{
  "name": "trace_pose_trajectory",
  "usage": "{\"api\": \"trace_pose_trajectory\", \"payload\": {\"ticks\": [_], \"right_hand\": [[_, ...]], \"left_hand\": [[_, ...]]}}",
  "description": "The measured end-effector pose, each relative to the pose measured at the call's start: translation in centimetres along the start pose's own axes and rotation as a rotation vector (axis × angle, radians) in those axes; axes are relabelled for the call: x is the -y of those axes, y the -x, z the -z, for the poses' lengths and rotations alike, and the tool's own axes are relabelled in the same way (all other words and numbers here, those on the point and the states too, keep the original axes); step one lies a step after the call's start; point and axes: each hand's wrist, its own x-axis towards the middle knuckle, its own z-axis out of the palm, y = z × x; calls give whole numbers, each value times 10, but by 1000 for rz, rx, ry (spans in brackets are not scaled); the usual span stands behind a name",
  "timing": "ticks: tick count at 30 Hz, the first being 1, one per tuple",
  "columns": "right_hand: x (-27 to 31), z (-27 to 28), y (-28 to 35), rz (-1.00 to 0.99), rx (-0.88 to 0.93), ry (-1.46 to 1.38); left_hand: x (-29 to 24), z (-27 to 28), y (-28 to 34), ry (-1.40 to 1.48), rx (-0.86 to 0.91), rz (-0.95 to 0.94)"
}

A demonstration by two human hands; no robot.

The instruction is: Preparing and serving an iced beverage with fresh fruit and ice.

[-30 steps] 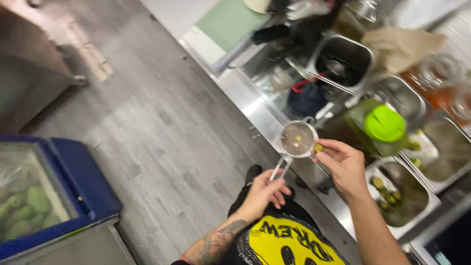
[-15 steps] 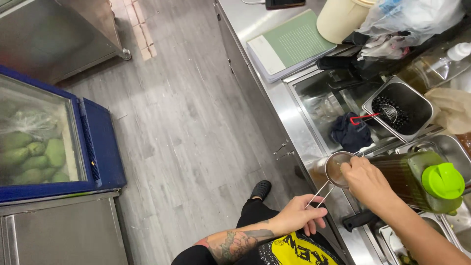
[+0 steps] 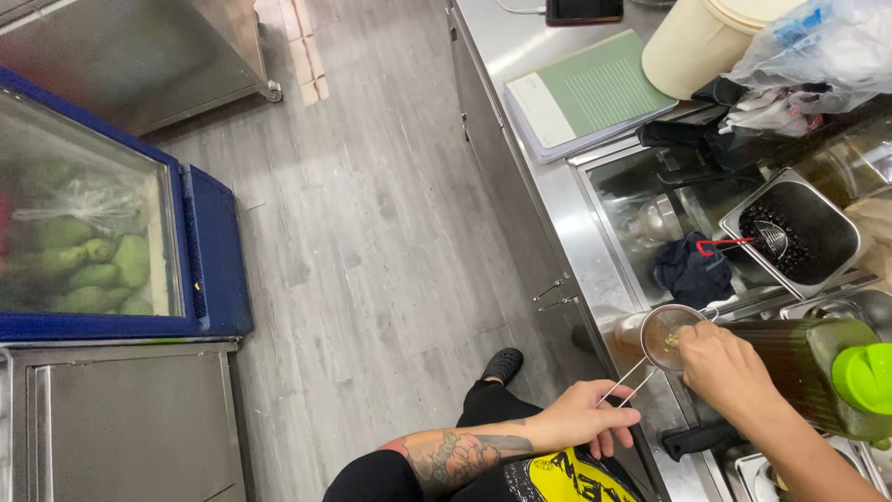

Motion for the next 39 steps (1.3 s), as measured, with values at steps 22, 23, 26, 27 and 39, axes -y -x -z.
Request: {"api": "trace_pose_trajectory", "payload": {"ticks": [22,23,26,27,39], "right_hand": [[26,-24,37,-211,-592,-434],[34,-30,50,-238,-784,-613],[30,-61,97,-490,-1014,-846],[28,-72,108,-603,-1059,-951],[-100,-155,206,-814,-448,-708]], "left_hand": [[-22,8,1,-10,-28,146],[-21,7,2,-11,-104,107],[-23,9,-9,-37,-157,102],[-26,15,-9,-48,-215,55],[-25,9,-1,-74,-296,32]]}}
